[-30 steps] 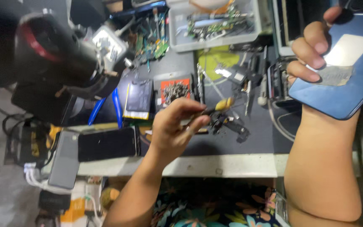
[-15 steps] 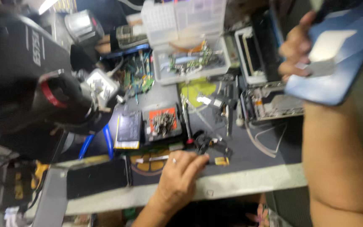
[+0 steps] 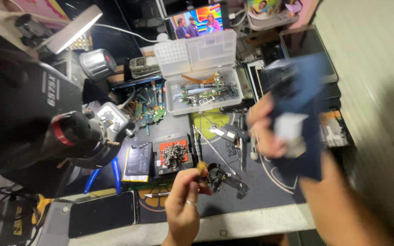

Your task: The person disassembles a smartphone using a screwdriver and a metal prying tool. They remove the back cover, disconnect internal components, and inspect the battery and motherboard area.

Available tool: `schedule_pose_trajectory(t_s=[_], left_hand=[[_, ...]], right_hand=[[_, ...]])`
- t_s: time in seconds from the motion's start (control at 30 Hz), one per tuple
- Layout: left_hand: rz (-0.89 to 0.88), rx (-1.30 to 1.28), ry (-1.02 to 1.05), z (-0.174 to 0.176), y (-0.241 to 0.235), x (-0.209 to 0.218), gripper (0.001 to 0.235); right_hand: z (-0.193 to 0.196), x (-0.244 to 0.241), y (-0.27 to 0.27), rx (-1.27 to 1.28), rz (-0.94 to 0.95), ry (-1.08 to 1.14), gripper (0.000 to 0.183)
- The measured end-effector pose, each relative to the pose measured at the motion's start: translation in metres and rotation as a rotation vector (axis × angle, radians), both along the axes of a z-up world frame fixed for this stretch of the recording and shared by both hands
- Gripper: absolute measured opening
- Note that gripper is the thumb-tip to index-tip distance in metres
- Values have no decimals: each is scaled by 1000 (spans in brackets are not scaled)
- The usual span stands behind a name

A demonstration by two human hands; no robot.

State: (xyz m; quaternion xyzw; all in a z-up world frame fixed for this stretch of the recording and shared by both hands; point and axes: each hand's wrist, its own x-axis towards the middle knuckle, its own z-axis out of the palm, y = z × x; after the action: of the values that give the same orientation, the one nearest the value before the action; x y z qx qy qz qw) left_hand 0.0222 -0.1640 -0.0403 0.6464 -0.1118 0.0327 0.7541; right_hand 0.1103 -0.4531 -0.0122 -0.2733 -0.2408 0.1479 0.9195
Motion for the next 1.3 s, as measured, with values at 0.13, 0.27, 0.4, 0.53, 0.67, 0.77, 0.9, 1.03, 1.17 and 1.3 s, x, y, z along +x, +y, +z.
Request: schedule_pose_trajectory(t_s=[0.13, 0.27, 0.4, 0.53, 0.67, 0.77, 0.9, 1.03, 1.17, 1.3], left_hand=[[2, -357, 158, 0, -1, 11, 28], [37, -478, 231, 1, -5, 15, 24], [31, -425, 181, 0, -13, 14, 19], [-71, -322, 119, 1, -17, 10, 17], [-66, -318, 211, 2, -15, 15, 18], [-42, -257, 186, 2, -12, 18, 14], [-24, -146, 158, 10, -8, 19, 9], [58, 428, -225, 17, -9, 15, 26], [51, 565, -492, 20, -16, 17, 36], [14, 702, -665, 27, -15, 18, 24]], right_hand=[[3, -16, 65, -127, 351, 384, 61], [19, -40, 90, -345, 99, 443, 55], [25, -39, 91, -323, 64, 355, 53], [19, -38, 84, -323, 56, 343, 54], [9, -29, 77, -191, 246, 313, 52], [3, -23, 61, -401, 55, 171, 50], [4, -1, 26, 165, 243, 188, 59], [3, 5, 4, 330, 197, 92, 53], [6, -3, -9, 354, 65, 120, 47], [5, 0, -12, 374, 88, 142, 42]])
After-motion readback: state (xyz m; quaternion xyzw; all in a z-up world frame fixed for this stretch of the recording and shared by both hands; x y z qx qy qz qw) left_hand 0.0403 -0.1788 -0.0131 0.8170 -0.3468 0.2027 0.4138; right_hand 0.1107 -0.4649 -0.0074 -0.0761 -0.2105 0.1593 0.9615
